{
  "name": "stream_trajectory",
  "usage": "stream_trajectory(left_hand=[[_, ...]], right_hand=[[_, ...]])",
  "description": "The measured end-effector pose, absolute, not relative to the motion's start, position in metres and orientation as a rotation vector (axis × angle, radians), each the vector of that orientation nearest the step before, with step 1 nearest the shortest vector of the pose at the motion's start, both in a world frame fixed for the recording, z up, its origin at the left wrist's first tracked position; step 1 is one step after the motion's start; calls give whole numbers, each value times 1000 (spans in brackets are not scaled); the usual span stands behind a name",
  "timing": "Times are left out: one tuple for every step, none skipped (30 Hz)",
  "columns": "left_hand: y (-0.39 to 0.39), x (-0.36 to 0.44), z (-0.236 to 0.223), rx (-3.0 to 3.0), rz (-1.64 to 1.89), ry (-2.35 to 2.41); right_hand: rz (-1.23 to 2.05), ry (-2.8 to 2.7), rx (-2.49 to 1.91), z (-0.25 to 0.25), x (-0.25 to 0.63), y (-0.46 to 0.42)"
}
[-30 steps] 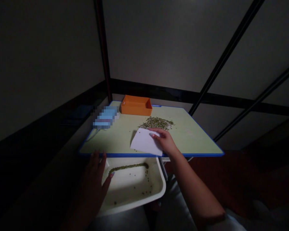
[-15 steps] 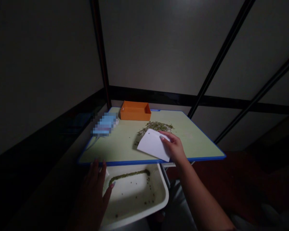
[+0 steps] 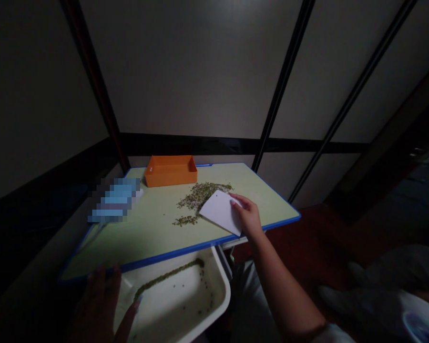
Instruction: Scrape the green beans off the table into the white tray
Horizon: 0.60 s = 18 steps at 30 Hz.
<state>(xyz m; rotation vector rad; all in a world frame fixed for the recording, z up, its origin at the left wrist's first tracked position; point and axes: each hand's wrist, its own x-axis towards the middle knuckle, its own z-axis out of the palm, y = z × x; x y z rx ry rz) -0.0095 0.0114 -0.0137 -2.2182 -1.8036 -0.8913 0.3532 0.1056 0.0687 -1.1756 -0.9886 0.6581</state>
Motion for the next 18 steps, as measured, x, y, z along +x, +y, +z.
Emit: stream_trajectory(left_hand=[[12,-9,-13,-2224,-885,-1800],[11,-9,-12,-2232,-876,-1796],[11,-8,-11,-2237,-869,-1801],[10,-8,-10,-2240,-863,-1814],[9,-7,-9,-2240,-864,-1831],[8,-6,-8,-2241,-868,-1852],[7,-5,-6,-2242,-871,-1876],[6,-4,-5,-2243,-873,-1902],[5,-3,-5,-2243,-876,-1927],[4,-2,-4,-2241,-879,-1949],[3,-1,-3,-2240,-881,-1967],[3,0,-2,-2239,-885,-1978],[2,0,-2,-2238,-887,-1985],[2,1,-1,-2239,-889,-1987],[2,1,-1,-2240,-890,-1986],[2,1,-2,-2242,-888,-1982],[2,1,-2,-2243,-888,-1976],[2,0,-2,-2236,-893,-1969]], right_hand=[[661,-1030,-1183,69,353,105],[660,-1065,-1192,70,353,105],[658,-1092,-1204,70,353,104],[657,-1107,-1215,71,353,104],[657,-1111,-1225,71,353,104],[660,-1110,-1232,72,353,103],[664,-1107,-1236,72,353,103],[667,-1106,-1238,72,353,102],[668,-1109,-1240,72,353,102],[665,-1115,-1241,73,353,102],[663,-1122,-1243,73,353,102],[662,-1130,-1244,73,353,102],[664,-1137,-1244,74,353,102],[667,-1143,-1240,74,352,102],[669,-1146,-1235,74,352,102],[673,-1147,-1228,74,352,103],[678,-1148,-1222,74,352,103],[686,-1149,-1216,74,352,104]])
